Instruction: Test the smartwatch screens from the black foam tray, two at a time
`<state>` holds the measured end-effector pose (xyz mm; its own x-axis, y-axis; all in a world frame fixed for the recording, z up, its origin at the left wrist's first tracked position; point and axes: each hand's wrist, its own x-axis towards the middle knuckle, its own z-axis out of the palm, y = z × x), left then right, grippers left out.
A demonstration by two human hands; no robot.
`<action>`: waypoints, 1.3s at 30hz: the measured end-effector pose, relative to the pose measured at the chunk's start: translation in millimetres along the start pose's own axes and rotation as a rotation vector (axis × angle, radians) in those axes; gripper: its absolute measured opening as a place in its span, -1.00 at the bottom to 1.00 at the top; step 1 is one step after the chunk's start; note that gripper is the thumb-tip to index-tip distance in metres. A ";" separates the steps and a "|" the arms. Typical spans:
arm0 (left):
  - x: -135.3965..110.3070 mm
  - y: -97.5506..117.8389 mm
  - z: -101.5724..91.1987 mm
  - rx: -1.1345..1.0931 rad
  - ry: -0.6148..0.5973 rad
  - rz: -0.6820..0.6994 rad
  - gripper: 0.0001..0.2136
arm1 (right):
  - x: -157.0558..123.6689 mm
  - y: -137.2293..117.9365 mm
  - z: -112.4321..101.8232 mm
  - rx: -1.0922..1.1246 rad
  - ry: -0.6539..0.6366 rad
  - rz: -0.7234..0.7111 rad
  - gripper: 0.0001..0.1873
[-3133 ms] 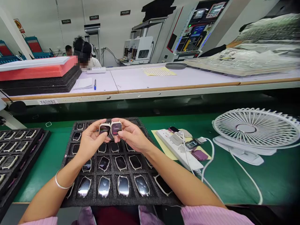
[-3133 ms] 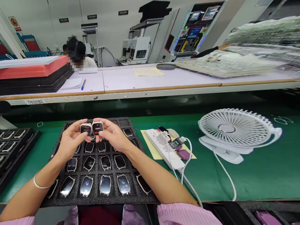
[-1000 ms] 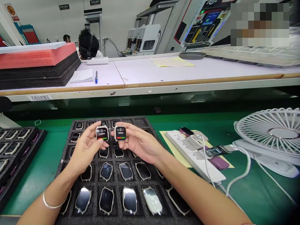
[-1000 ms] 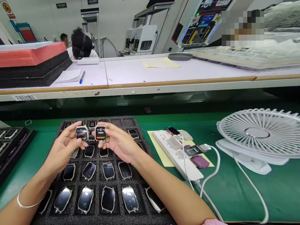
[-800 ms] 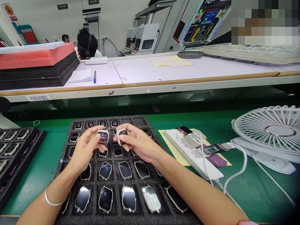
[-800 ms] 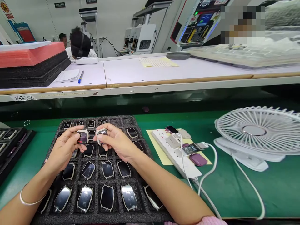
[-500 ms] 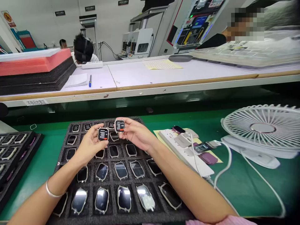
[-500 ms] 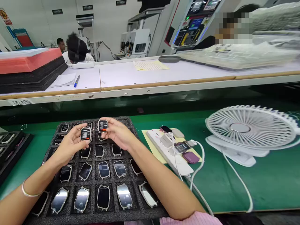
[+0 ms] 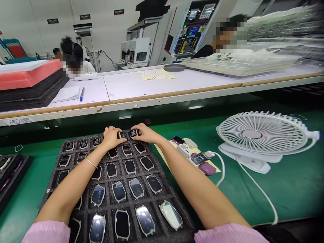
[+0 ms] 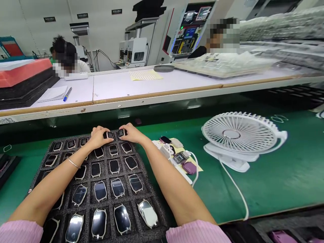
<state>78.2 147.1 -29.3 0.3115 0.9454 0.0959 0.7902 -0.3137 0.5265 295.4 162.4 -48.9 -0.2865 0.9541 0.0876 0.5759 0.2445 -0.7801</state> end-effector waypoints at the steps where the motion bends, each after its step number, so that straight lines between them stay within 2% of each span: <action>1: 1.6 0.9 4.0 0.042 -0.005 0.005 -0.57 | 0.6 -0.3 -0.6 -0.045 -0.022 -0.008 -0.49; 3: 0.4 3.6 6.1 0.106 -0.022 0.027 -0.54 | 0.8 -2.4 -2.1 -0.122 -0.058 -0.013 -0.43; 5: -6.2 5.5 -2.9 0.149 -0.024 0.059 -0.46 | -0.2 -6.8 -4.0 -0.188 -0.071 -0.008 -0.34; 7: -17.6 2.9 -24.2 0.203 0.013 0.084 -0.38 | -2.1 -15.3 -4.5 -0.234 -0.071 -0.008 -0.32; 9: -33.4 -7.3 -54.7 0.317 0.093 0.079 -0.43 | -4.5 -30.0 -0.4 -0.278 -0.079 -0.045 -0.39; 12: -64.3 -36.1 -102.1 0.455 0.165 -0.119 -0.59 | -6.6 -64.2 21.1 -0.345 -0.134 -0.180 -0.52; 13: -76.1 -47.6 -114.6 0.505 0.147 -0.200 -0.62 | -6.6 -78.0 32.7 -0.361 -0.171 -0.234 -0.54; 15: -100.2 -70.2 -130.6 0.597 0.026 -0.348 -0.64 | -5.4 -106.7 61.2 -0.390 -0.277 -0.322 -0.54; 17: -122.0 -88.7 -134.2 0.671 -0.112 -0.450 -0.63 | -2.7 -133.4 93.2 -0.421 -0.372 -0.370 -0.54; 19: -138.2 -101.1 -128.7 0.682 -0.150 -0.494 -0.63 | 0.6 -154.7 124.5 -0.431 -0.406 -0.374 -0.62; 22: -149.5 -108.6 -115.2 0.663 -0.099 -0.531 -0.52 | 4.7 -174.0 161.1 -0.452 -0.394 -0.333 -0.72; 24: -150.1 -109.0 -108.2 0.648 -0.056 -0.551 -0.50 | 6.5 -179.6 174.0 -0.439 -0.371 -0.304 -0.75; 26: -148.3 -108.4 -104.5 0.621 -0.017 -0.559 -0.52 | 7.2 -181.1 176.6 -0.390 -0.340 -0.287 -0.76; 28: -146.9 -108.3 -103.8 0.582 0.019 -0.558 -0.56 | 5.7 -179.4 170.4 -0.308 -0.305 -0.274 -0.79; 33: -150.3 -105.1 -111.5 0.380 0.091 -0.512 -0.66 | -12.4 -160.3 136.9 0.005 -0.294 -0.207 -0.76; 36: -150.4 -89.2 -115.1 0.188 0.111 -0.405 -0.64 | -26.0 -141.2 118.6 0.425 -0.360 -0.042 -0.81; 38: -145.8 -71.8 -112.1 -0.055 0.113 -0.283 -0.62 | -31.6 -130.3 110.2 0.767 -0.378 0.092 -0.77; 39: -142.3 -62.5 -108.6 -0.245 0.116 -0.208 -0.62 | -33.0 -126.3 107.1 0.889 -0.374 0.138 -0.73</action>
<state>-72.9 41.8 15.9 0.0836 0.9951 0.0525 0.6759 -0.0954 0.7308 150.1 81.4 -19.6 -0.5729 0.8106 -0.1218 -0.1220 -0.2313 -0.9652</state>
